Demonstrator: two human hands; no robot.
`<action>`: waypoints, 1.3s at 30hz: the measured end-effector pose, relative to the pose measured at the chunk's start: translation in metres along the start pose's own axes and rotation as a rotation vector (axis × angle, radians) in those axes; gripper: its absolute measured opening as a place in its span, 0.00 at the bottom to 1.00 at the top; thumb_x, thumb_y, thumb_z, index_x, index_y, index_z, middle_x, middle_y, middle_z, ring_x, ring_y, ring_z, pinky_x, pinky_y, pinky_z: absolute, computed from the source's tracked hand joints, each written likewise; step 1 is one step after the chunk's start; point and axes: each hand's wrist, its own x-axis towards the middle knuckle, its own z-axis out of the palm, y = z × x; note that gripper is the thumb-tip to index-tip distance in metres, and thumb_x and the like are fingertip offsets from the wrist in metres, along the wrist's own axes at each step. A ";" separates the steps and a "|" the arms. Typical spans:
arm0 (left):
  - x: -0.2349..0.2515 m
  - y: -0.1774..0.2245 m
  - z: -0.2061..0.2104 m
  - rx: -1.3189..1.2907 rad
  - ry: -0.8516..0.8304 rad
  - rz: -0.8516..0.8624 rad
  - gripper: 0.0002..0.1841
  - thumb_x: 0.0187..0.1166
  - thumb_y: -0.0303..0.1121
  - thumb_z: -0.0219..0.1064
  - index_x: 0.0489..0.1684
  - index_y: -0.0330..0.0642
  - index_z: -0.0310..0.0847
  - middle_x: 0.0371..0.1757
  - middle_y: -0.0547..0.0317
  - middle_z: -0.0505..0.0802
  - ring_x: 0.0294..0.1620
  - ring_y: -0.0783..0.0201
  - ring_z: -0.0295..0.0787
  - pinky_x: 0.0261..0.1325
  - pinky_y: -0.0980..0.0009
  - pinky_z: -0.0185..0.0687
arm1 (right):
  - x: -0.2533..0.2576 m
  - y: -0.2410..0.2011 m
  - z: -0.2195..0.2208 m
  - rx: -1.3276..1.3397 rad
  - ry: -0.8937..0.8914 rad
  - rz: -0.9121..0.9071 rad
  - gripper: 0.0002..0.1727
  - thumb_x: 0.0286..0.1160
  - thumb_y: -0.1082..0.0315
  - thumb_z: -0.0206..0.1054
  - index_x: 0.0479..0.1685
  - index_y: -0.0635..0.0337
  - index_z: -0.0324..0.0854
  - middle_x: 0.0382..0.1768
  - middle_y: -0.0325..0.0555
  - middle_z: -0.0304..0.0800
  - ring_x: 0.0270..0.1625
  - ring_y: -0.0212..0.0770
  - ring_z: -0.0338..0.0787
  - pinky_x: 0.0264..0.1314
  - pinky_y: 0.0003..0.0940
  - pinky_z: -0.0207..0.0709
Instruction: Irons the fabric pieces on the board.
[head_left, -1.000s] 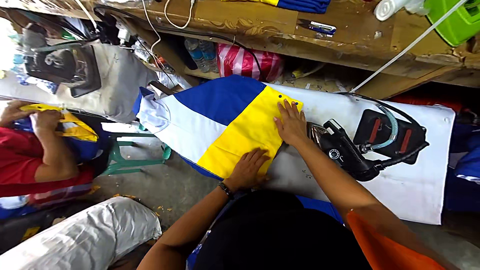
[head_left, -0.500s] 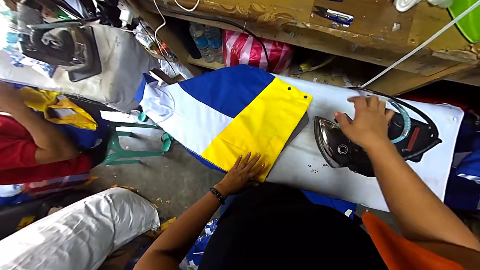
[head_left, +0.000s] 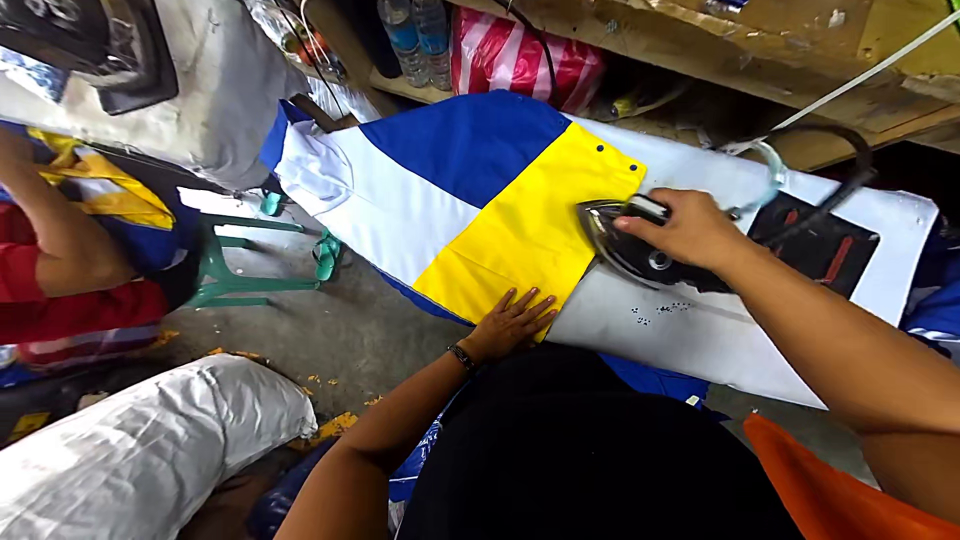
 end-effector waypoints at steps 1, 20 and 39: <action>0.000 0.000 0.000 -0.002 0.001 0.003 0.32 0.91 0.48 0.54 0.94 0.53 0.57 0.96 0.56 0.58 0.97 0.45 0.44 0.90 0.32 0.39 | 0.011 -0.015 0.008 -0.062 -0.056 -0.033 0.31 0.78 0.38 0.69 0.46 0.64 0.85 0.32 0.61 0.87 0.38 0.64 0.88 0.39 0.70 0.76; -0.029 0.002 0.007 -0.218 0.039 -0.080 0.28 0.92 0.27 0.46 0.90 0.63 0.66 0.92 0.72 0.68 0.96 0.53 0.52 0.91 0.40 0.47 | 0.029 -0.073 0.044 -0.338 -0.355 -0.213 0.32 0.78 0.32 0.64 0.50 0.56 0.85 0.30 0.52 0.87 0.40 0.57 0.90 0.41 0.59 0.78; -0.041 0.012 0.009 -0.279 0.104 -0.147 0.26 0.92 0.30 0.47 0.86 0.64 0.72 0.90 0.73 0.72 0.95 0.50 0.54 0.90 0.37 0.48 | 0.005 -0.029 0.040 -0.533 -0.450 -0.554 0.30 0.74 0.31 0.66 0.40 0.52 0.87 0.22 0.41 0.85 0.31 0.46 0.89 0.37 0.50 0.79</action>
